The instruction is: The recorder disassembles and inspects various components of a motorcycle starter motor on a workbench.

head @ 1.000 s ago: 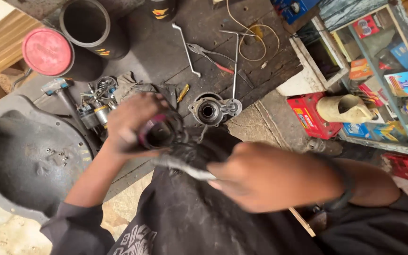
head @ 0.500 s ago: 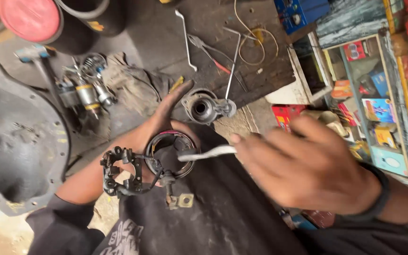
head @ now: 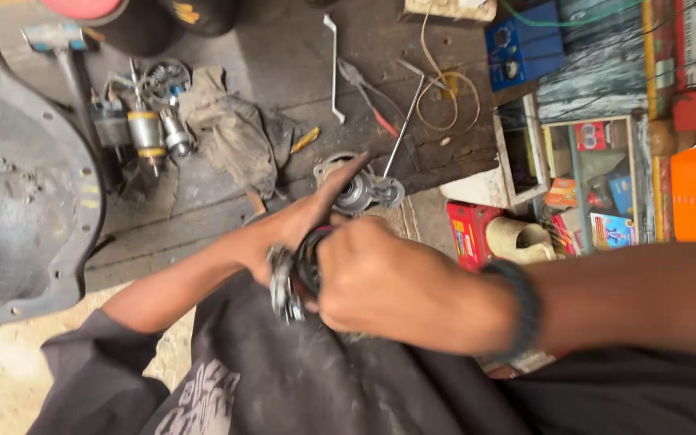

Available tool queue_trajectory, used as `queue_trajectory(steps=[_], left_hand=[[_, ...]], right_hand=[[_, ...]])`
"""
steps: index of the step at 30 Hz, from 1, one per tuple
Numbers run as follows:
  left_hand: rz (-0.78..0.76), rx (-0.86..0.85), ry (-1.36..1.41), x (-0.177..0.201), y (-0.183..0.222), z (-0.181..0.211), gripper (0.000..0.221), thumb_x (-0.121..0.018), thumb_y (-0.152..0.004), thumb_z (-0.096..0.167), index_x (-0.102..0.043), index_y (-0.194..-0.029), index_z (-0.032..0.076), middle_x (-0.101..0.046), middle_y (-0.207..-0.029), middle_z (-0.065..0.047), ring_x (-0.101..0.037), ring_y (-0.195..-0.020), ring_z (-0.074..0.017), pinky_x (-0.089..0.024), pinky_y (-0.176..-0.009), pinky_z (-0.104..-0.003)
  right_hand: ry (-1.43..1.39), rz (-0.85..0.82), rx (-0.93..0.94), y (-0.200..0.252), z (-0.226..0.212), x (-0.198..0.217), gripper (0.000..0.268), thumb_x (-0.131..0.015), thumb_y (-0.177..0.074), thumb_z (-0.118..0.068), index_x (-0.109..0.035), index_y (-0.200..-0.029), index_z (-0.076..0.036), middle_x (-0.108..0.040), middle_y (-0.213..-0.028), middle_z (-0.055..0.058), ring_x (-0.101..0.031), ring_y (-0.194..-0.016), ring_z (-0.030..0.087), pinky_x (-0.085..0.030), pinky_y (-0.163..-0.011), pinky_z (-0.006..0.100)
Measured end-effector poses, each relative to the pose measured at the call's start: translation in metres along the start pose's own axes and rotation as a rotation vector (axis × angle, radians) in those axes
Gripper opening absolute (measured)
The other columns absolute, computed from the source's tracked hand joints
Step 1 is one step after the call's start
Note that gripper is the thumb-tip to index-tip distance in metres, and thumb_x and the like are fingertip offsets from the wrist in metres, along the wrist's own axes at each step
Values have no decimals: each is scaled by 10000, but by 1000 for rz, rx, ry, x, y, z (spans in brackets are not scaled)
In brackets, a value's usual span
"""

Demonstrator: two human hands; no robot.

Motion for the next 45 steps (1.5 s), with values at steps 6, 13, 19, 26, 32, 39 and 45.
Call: queue_trajectory(steps=[6,13,19,26,32,39,45], left_hand=[[76,-297,-150,0,0,4,1579,-929,-515,291,103,-1678,19,-608,-1278,-289,-633,-1196,-362,-430,-1125,-352],[-24,-97,71,-11,3,-33,1515,-961,-595,228,92,-1660,-3,-710,-1144,-158,-697,-1083,-230,-513,-1062,-344],[66,-13,167,-3,23,-53,1500,-922,-580,157,97,-1674,44,-713,-1226,-186,-694,-1144,-256,-521,-1040,-356],[47,79,292,2,29,-39,1504,-917,-553,113,114,-1647,60,-660,-1279,-182,-688,-1103,-226,-562,-944,-382],[49,-350,-41,3,30,-12,1471,-903,-509,-28,76,-1603,64,-546,-1373,-302,-562,-1226,-350,-416,-1052,-439],[288,-185,0,13,64,-7,1424,-894,-614,188,32,-1684,22,-725,-1181,-165,-722,-1105,-258,-535,-1045,-396],[352,-485,-395,3,65,66,1283,-876,-600,335,-176,-1625,9,-697,-1220,-177,-731,-1088,-348,-586,-1002,-452]], right_hand=[[-216,-28,-50,14,18,-8,163,-675,-696,-253,-662,-590,-130,-594,-617,29,-607,-612,194,-390,-516,344],[-356,14,-42,2,2,-55,167,-684,-679,-241,-697,-620,-85,-643,-658,75,-652,-640,227,-457,-531,364],[-265,-48,-172,5,20,-34,154,-707,-672,-201,-698,-585,-74,-658,-637,72,-696,-619,223,-499,-498,362],[-378,2,-102,-11,26,-47,91,-715,-670,-186,-713,-591,-139,-678,-664,81,-702,-596,221,-487,-449,357],[-389,-42,-37,-17,14,-55,113,-709,-696,-215,-726,-611,-143,-689,-653,89,-720,-625,250,-516,-471,385],[-249,272,-599,53,47,-6,331,-740,-715,-91,-771,-1041,-42,-709,-884,94,-690,-760,275,-529,-654,408],[-486,504,-1198,111,24,-66,275,-787,-919,20,-773,-1193,15,-720,-948,138,-661,-703,197,-475,-633,311]])
Point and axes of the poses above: each hand's wrist, its own y-axis away from the middle knuckle, its own x-axis out of the back of the hand, z = x × y, the point moved 3 cm from there along -y, towards the middle knuckle
